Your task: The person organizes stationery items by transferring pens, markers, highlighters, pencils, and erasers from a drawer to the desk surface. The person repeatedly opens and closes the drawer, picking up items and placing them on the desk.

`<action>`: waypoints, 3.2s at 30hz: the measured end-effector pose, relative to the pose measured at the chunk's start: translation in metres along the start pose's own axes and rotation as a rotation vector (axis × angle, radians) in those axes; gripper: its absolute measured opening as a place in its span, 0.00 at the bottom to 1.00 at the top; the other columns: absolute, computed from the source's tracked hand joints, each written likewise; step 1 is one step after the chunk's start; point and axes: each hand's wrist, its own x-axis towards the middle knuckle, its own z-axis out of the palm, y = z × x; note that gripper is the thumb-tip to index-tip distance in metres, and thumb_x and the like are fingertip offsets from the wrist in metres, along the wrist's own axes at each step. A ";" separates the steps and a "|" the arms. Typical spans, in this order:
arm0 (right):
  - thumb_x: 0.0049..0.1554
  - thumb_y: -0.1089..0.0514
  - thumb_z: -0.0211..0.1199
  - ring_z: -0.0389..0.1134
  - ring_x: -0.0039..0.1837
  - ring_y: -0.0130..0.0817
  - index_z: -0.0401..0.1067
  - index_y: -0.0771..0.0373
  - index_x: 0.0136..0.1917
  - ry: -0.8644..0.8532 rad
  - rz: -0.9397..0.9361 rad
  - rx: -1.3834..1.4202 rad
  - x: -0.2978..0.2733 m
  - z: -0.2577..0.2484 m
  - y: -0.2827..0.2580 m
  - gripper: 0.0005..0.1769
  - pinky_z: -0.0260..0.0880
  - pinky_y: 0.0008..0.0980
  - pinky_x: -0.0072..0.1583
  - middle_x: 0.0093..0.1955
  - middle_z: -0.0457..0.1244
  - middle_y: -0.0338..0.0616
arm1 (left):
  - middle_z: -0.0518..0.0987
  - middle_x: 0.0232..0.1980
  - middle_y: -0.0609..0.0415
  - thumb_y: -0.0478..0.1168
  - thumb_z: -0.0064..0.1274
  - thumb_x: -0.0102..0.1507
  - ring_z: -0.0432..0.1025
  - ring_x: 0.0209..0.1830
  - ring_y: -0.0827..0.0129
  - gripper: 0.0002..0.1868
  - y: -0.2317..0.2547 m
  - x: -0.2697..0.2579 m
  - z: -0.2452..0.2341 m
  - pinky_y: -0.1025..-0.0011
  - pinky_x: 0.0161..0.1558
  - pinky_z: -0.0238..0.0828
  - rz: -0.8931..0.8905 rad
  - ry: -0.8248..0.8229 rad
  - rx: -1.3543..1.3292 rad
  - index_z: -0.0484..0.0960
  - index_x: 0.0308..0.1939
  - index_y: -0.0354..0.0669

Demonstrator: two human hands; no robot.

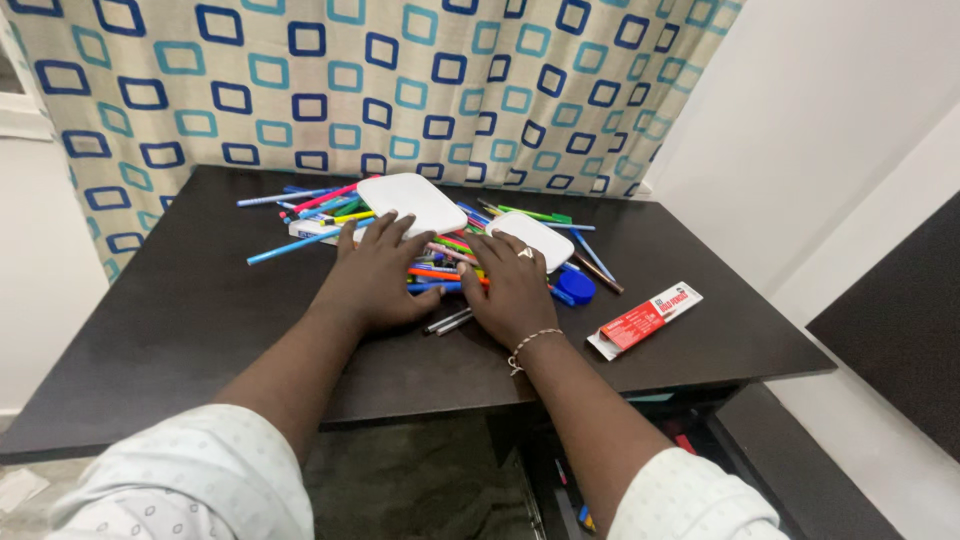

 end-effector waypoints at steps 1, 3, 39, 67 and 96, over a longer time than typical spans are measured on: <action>0.61 0.47 0.57 0.60 0.73 0.49 0.70 0.58 0.69 -0.004 0.012 0.002 0.001 -0.001 0.002 0.25 0.54 0.52 0.69 0.66 0.65 0.50 | 0.60 0.77 0.48 0.65 0.57 0.52 0.47 0.80 0.55 0.45 0.000 0.002 0.001 0.37 0.73 0.31 0.009 0.031 -0.016 0.69 0.70 0.56; 0.61 0.47 0.58 0.60 0.72 0.50 0.70 0.59 0.69 -0.018 0.042 0.016 0.000 0.000 0.002 0.25 0.55 0.52 0.69 0.65 0.65 0.51 | 0.63 0.76 0.48 0.65 0.56 0.53 0.49 0.79 0.54 0.42 -0.002 0.000 0.003 0.36 0.72 0.33 0.022 0.079 -0.043 0.72 0.69 0.55; 0.65 0.30 0.40 0.43 0.83 0.45 0.47 0.62 0.82 -0.313 0.141 -0.033 -0.081 -0.064 -0.026 0.44 0.40 0.51 0.76 0.83 0.48 0.50 | 0.74 0.61 0.40 0.62 0.57 0.58 0.65 0.65 0.49 0.43 0.005 -0.029 -0.013 0.51 0.64 0.54 0.067 0.296 -0.101 0.69 0.72 0.43; 0.57 0.38 0.58 0.45 0.83 0.42 0.48 0.55 0.81 -0.579 0.504 -0.267 -0.301 -0.121 0.057 0.46 0.50 0.52 0.74 0.84 0.45 0.41 | 0.32 0.83 0.42 0.81 0.23 0.60 0.29 0.83 0.52 0.55 0.096 -0.092 -0.010 0.39 0.72 0.18 0.000 -0.170 0.126 0.36 0.81 0.54; 0.50 0.40 0.75 0.60 0.74 0.60 0.55 0.54 0.75 -1.031 1.059 -0.206 -0.371 -0.125 0.085 0.48 0.64 0.50 0.71 0.74 0.54 0.52 | 0.53 0.81 0.40 0.45 0.66 0.55 0.53 0.77 0.50 0.41 0.327 -0.181 0.163 0.47 0.71 0.48 0.378 -0.852 0.029 0.69 0.72 0.53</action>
